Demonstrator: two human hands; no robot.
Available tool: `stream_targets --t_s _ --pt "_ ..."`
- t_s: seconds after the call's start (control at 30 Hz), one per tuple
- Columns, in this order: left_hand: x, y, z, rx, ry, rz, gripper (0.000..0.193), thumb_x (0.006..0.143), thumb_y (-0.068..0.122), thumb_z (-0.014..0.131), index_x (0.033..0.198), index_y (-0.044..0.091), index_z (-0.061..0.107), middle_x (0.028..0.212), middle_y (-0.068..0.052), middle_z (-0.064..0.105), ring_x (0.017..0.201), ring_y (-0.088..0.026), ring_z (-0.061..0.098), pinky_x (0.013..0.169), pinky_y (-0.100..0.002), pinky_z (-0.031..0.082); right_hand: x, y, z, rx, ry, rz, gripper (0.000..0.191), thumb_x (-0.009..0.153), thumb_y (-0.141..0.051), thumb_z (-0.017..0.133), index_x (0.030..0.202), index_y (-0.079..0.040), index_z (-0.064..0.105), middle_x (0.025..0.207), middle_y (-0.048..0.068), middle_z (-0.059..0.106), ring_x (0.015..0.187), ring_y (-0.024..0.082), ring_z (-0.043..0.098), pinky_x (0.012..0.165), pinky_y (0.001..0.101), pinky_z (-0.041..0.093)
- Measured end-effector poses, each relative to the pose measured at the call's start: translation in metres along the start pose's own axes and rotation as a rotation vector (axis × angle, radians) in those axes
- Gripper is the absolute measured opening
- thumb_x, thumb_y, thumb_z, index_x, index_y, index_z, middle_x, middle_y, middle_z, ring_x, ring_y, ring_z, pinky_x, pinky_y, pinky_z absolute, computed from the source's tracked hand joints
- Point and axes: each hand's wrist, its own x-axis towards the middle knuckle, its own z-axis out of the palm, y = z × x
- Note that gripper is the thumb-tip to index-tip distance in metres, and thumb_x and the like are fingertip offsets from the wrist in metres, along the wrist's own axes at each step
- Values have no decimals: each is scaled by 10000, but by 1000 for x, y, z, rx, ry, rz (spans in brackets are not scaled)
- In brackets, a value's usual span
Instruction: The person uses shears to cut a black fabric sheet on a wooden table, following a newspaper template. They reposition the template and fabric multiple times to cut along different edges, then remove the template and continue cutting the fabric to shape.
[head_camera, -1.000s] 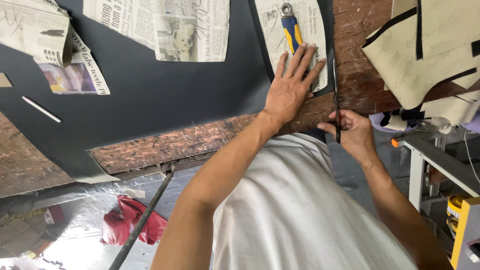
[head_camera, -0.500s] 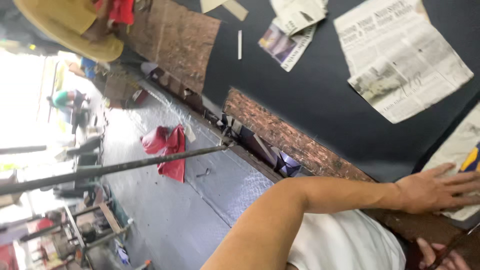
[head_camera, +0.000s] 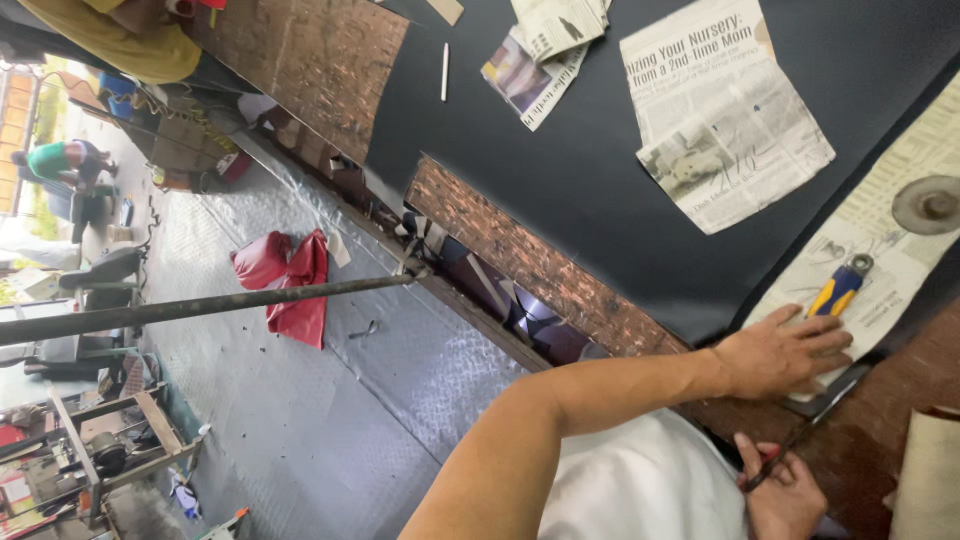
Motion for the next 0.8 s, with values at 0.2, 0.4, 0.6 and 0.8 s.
stream_targets --t_s 0.2,0.4,0.6,0.8 --pt "2 -3 10 -5 99 20 410 869 313 661 1267 217 663 1408 13 564 1426 -194 453 1192 -429 412 -1 -4 -3 -89 -39 -11 251 916 -154 847 977 7 665 737 52 629 584 97 532 531 247 426" --pt "-1 -7 3 -35 120 -14 397 850 274 652 1242 217 674 1399 18 559 1408 -189 452 1161 -432 412 8 7 7 -58 -17 24 272 929 -171 852 956 13 654 736 61 637 577 88 522 533 242 408" --pt "-4 -4 -24 35 1 -22 405 858 265 630 1258 230 682 1398 38 539 1379 -163 437 1147 -441 392 10 16 17 -161 78 57 285 938 -131 865 885 67 667 789 136 704 635 119 608 592 267 483" --pt "9 -8 -38 107 -141 55 306 961 251 583 1250 262 684 1523 -13 465 1473 -201 383 1229 -431 343 21 -5 13 -141 11 61 328 886 -103 896 892 115 652 752 173 704 696 146 634 671 282 521"
